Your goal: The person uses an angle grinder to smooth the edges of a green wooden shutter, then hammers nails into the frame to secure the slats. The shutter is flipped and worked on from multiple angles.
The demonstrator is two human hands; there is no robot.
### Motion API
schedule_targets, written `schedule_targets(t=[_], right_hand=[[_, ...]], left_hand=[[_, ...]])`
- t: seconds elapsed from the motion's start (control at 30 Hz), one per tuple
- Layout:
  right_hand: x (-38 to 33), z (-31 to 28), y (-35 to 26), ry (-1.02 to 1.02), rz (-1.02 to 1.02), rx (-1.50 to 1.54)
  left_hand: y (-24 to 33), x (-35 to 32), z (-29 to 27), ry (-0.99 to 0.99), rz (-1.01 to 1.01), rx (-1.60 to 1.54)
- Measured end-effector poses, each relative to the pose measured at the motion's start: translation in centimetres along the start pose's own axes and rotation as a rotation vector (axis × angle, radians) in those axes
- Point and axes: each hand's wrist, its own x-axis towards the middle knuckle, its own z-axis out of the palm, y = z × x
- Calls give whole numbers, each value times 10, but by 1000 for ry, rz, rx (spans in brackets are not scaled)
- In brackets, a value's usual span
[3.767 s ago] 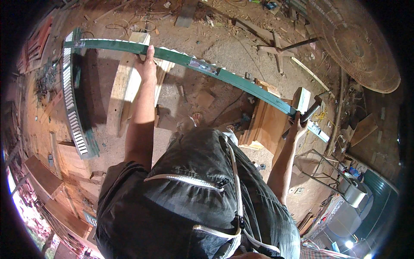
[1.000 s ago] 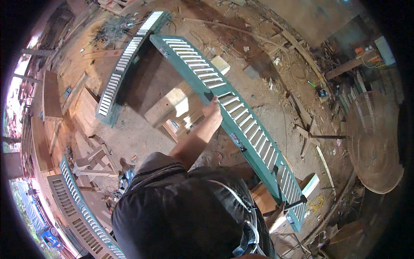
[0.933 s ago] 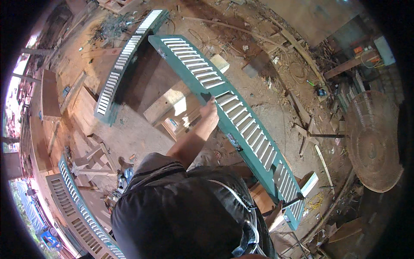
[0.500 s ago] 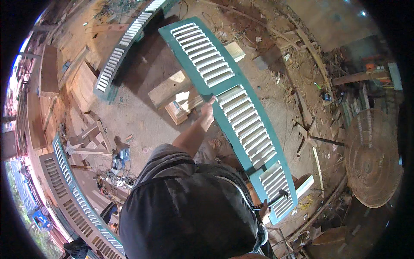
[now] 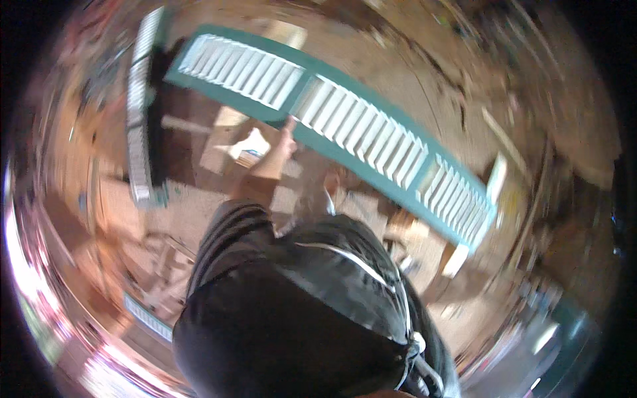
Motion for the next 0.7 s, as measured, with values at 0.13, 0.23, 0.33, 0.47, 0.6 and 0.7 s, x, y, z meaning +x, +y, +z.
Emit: schedule_targets(t=[0.13, 0.23, 0.33, 0.47, 0.6, 0.7], right_hand=[[-19, 98, 39, -45, 86, 44], [-71, 158, 30, 6, 327, 570], [-62, 243, 100, 15, 500, 849], [-90, 297, 112, 24, 682, 1045], [-88, 372, 142, 99, 701, 1162], [-74, 392, 147, 19, 754, 1181]], left_hand=[[40, -9, 11, -55, -69, 213], [58, -13, -23, -97, -114, 292], [69, -26, -8, -87, -101, 392], [74, -33, 9, -142, -145, 558], [89, -37, 9, -135, -249, 649], [93, -36, -6, -162, -101, 817]])
